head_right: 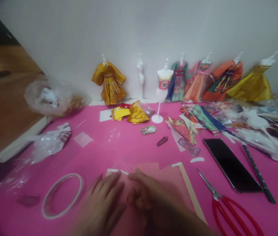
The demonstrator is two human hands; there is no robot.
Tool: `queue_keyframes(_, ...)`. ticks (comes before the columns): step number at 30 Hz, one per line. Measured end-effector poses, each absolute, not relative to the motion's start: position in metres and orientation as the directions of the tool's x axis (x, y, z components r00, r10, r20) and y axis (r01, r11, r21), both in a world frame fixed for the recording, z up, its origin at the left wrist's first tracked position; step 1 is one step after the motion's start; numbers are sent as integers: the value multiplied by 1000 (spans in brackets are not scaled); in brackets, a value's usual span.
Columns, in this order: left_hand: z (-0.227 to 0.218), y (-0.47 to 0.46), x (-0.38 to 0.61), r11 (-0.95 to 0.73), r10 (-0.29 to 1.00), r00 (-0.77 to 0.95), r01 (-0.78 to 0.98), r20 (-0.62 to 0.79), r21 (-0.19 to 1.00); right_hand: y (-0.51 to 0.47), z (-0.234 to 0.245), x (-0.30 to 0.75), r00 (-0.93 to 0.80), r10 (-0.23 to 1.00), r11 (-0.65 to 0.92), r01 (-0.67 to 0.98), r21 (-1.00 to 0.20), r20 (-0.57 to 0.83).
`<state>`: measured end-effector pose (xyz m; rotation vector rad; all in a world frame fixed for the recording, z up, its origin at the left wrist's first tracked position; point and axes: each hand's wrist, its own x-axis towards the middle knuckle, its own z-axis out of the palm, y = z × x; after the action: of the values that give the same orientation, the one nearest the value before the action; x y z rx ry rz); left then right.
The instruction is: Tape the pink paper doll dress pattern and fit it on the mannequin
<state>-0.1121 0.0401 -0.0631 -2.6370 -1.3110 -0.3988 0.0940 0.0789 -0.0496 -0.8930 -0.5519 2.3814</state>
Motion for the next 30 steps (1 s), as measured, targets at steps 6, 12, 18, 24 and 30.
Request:
queue_keyframes(6, -65, 42, -113, -603, 758, 586, 797, 286, -37, 81, -51, 96, -646, 589, -785, -316, -533, -485)
queue_keyframes(12, -66, 42, -113, -593, 766, 582, 804, 272, -52, 82, -47, 96, -635, 595, -785, -327, -527, -493)
queue_keyframes(18, -65, 42, -112, -591, 765, 585, 804, 269, -68, 83, -38, 94, -597, 576, -809, -322, -492, -558)
queue_keyframes(24, -66, 42, -113, -592, 764, 587, 803, 269, -71, 82, -37, 97, -612, 593, -795, -341, -501, -524)
queue_keyframes(30, -66, 41, -113, -591, 768, 584, 805, 264, -61, 81, -41, 101, -632, 584, -804, -360, -474, -509)
